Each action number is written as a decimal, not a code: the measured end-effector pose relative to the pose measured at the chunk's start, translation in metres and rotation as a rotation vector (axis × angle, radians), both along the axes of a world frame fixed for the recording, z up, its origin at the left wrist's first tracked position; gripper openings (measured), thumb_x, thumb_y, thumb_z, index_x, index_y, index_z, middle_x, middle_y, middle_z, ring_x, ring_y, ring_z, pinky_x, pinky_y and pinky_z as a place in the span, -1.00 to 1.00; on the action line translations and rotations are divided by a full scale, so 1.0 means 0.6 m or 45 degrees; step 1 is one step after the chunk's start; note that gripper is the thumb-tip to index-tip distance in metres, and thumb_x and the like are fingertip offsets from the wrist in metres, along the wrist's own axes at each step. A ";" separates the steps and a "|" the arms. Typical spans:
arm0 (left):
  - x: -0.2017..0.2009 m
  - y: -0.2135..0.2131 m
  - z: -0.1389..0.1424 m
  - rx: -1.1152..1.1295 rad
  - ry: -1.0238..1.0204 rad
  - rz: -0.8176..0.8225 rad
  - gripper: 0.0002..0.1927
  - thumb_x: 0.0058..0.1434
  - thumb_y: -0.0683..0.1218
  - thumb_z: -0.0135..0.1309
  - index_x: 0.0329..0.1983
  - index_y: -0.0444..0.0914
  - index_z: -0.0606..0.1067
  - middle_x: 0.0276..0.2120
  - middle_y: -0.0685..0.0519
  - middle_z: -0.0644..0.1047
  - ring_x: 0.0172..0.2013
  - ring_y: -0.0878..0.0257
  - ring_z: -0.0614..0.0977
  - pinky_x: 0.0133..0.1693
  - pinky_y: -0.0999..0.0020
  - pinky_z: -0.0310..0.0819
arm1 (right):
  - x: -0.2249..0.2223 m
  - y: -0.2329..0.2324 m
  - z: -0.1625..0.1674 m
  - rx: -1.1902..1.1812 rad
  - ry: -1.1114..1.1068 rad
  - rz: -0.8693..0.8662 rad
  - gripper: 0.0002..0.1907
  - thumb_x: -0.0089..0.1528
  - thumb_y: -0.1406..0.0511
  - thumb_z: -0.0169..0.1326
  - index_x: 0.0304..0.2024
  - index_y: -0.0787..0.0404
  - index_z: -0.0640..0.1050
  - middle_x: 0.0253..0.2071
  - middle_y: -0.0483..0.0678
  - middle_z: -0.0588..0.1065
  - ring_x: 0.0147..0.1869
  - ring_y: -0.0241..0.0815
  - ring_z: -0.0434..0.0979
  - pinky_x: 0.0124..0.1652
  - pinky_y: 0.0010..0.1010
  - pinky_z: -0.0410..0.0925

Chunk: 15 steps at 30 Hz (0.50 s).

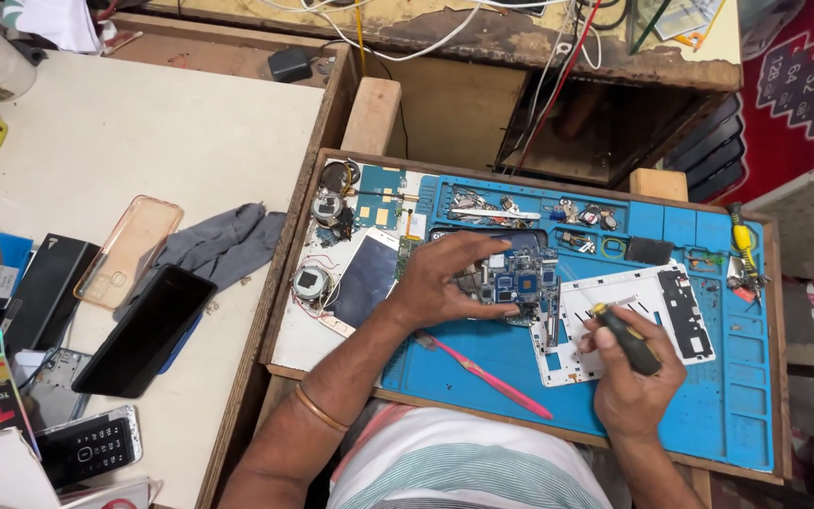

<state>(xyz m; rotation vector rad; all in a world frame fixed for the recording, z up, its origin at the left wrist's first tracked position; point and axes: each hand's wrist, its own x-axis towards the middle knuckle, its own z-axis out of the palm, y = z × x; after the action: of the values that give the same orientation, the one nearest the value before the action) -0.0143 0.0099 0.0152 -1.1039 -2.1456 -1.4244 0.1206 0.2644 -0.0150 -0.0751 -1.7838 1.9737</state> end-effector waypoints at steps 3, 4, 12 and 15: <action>-0.002 -0.007 0.000 0.014 -0.148 0.027 -0.21 -0.13 0.16 0.54 0.19 -0.09 0.53 0.02 0.01 0.63 0.01 0.16 0.70 0.06 0.28 0.67 | -0.013 0.013 0.004 -0.188 0.018 -0.075 -0.65 0.39 0.43 0.15 0.21 0.43 0.47 -0.15 0.20 0.58 -0.17 -0.14 0.58 -0.09 -0.37 0.49; -0.003 -0.007 0.000 0.016 -0.147 0.033 -0.20 -0.13 0.16 0.54 0.19 -0.09 0.52 0.02 0.00 0.63 0.01 0.16 0.70 0.05 0.28 0.67 | -0.012 0.012 0.004 -0.149 0.013 -0.076 -0.65 0.38 0.43 0.15 0.21 0.41 0.46 -0.13 0.20 0.58 -0.19 -0.15 0.59 -0.12 -0.38 0.49; 0.006 0.004 0.006 -0.030 -0.079 -0.169 -0.18 -0.09 0.16 0.53 0.25 -0.05 0.47 -0.03 0.06 0.66 -0.16 0.27 0.70 -0.09 0.35 0.65 | 0.004 -0.001 -0.017 0.384 -0.112 0.118 -0.65 0.26 0.45 0.20 0.10 0.41 0.51 -0.06 0.11 0.55 -0.08 -0.27 0.56 -0.09 -0.47 0.45; 0.011 0.009 0.005 -0.094 -0.341 -0.260 -0.17 -0.11 0.14 0.54 0.27 -0.02 0.50 -0.22 0.14 0.67 -0.40 0.39 0.62 -0.32 0.47 0.59 | 0.004 0.001 -0.029 0.101 -0.243 0.172 -0.67 0.22 0.47 0.24 0.02 0.38 0.51 -0.19 0.01 0.55 -0.26 -0.36 0.55 -0.31 -0.56 0.43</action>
<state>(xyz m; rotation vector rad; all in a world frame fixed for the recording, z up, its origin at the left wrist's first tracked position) -0.0077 0.0155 0.0182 -1.2515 -2.3395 -1.6792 0.1228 0.2653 -0.0321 -0.1245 -2.0348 2.0453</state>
